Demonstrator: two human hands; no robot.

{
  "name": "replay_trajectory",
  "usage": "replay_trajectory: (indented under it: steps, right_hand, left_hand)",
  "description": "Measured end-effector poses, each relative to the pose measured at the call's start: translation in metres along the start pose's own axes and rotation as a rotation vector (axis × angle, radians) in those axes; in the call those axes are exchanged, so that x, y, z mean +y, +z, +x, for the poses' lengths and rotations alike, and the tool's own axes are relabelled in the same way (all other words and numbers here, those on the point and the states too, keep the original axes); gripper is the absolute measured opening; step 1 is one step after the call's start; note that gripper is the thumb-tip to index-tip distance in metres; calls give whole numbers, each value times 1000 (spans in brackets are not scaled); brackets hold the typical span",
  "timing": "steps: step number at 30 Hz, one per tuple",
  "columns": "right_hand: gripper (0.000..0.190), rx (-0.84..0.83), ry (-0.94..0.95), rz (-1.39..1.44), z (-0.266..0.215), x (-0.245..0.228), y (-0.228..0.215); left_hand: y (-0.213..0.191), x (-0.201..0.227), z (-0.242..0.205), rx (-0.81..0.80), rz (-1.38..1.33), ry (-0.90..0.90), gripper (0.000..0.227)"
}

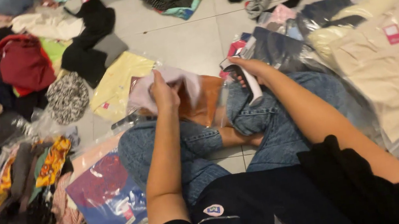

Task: Scanning barcodes on individually packaged clothing items using a handheld scanner while sitting on the floor.

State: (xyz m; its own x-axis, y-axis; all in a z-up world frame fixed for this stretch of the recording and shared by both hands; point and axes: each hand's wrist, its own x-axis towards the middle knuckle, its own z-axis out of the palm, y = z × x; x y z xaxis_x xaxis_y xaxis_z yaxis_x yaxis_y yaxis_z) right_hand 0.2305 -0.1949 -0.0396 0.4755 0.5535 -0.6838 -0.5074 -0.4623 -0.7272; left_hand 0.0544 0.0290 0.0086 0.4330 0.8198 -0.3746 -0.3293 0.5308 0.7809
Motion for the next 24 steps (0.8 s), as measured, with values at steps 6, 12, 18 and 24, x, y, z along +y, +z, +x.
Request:
replay_trajectory:
  steps: [6, 12, 18, 24]
  right_hand:
    - [64, 42, -22, 56, -20, 8, -24]
    - [63, 85, -18, 27, -44, -1, -35]
    - [61, 85, -16, -30, -70, -19, -20]
    - [60, 58, 15, -119, -67, -17, 1]
  left_hand:
    - [126, -37, -115, -458, -323, -35, 54]
    - [211, -88, -210, -976, 1073, 64, 84]
    - [197, -205, -215, -1279, 641, -695, 82]
    - [153, -247, -182, -1291, 362, -368, 55]
